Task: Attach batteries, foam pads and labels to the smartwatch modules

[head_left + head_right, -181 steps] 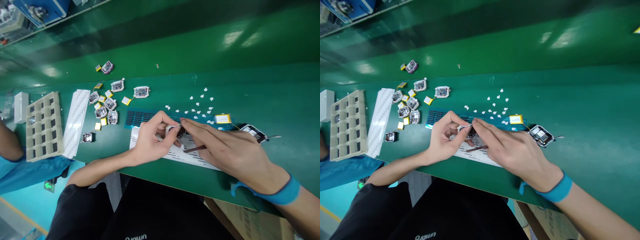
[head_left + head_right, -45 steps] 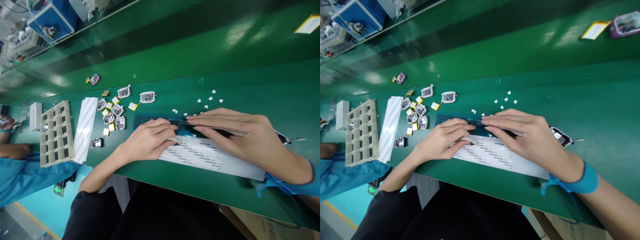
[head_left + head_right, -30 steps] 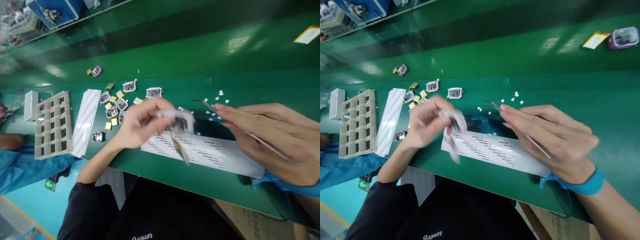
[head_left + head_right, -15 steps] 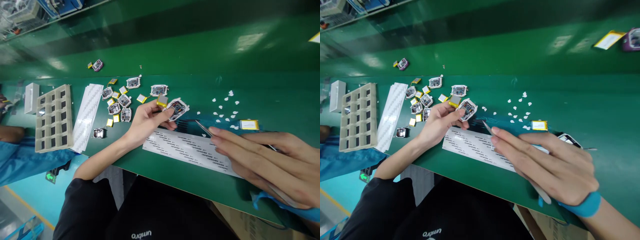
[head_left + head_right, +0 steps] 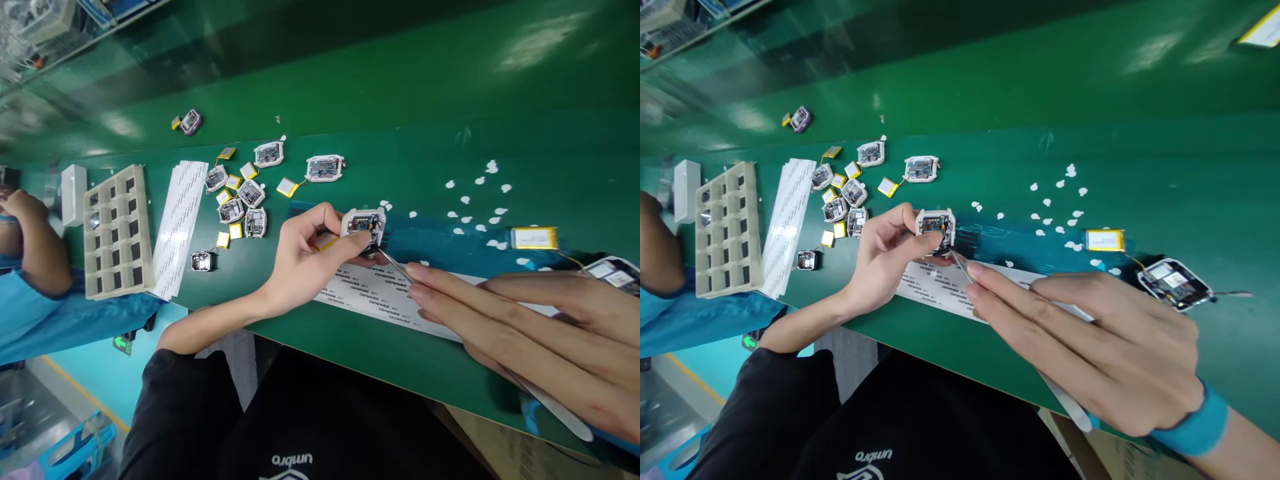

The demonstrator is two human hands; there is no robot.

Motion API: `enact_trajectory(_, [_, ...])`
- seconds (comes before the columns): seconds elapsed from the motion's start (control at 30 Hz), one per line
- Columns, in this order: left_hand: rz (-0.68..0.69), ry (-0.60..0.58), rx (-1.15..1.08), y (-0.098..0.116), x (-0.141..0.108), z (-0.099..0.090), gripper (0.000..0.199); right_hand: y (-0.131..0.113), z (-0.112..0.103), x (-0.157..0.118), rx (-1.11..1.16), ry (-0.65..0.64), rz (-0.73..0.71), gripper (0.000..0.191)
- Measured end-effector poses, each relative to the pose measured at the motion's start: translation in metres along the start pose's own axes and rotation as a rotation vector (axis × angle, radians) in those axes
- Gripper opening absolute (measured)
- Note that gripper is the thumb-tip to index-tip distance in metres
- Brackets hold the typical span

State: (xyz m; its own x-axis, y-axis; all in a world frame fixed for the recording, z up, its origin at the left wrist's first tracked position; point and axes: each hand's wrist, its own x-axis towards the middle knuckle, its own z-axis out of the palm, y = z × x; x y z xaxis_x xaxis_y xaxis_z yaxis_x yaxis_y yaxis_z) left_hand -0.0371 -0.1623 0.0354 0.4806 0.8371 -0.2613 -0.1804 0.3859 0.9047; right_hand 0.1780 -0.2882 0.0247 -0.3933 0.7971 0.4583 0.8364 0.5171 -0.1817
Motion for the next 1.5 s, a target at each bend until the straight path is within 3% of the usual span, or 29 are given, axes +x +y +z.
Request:
enact_trajectory(0.1, [0.009,0.012,-0.012,-0.002,0.0,0.001,0.041,0.005,0.005,-0.006,-0.001,0.049,-0.156,0.051])
enact_trajectory(0.37, [-0.067,0.015,0.038,-0.003,-0.003,0.003,0.041,0.009,0.008,-0.011,0.055,0.024,-0.22,0.049])
enact_trajectory(0.57, [-0.018,0.006,0.09,-0.003,-0.005,0.003,0.046,0.007,0.008,-0.008,0.087,0.022,-0.203,0.047])
enact_trajectory(0.87, [-0.022,0.004,0.181,-0.012,-0.003,0.002,0.036,0.005,0.008,-0.004,0.056,0.042,-0.142,0.054])
enact_trajectory(1.0, [-0.067,-0.022,0.122,-0.012,-0.002,0.004,0.041,0.006,0.005,-0.002,0.075,0.097,-0.154,0.053])
enact_trajectory(1.23, [-0.141,-0.019,0.088,-0.003,0.001,0.003,0.051,0.01,0.009,0.001,0.042,0.056,-0.09,0.058])
enact_trajectory(1.37, [-0.162,-0.015,0.093,-0.004,0.002,-0.001,0.053,0.016,0.007,0.004,0.004,0.105,-0.098,0.063])
enact_trajectory(1.5, [-0.108,-0.087,0.192,-0.007,0.014,-0.009,0.053,0.021,0.007,0.012,-0.022,0.187,-0.139,0.065])
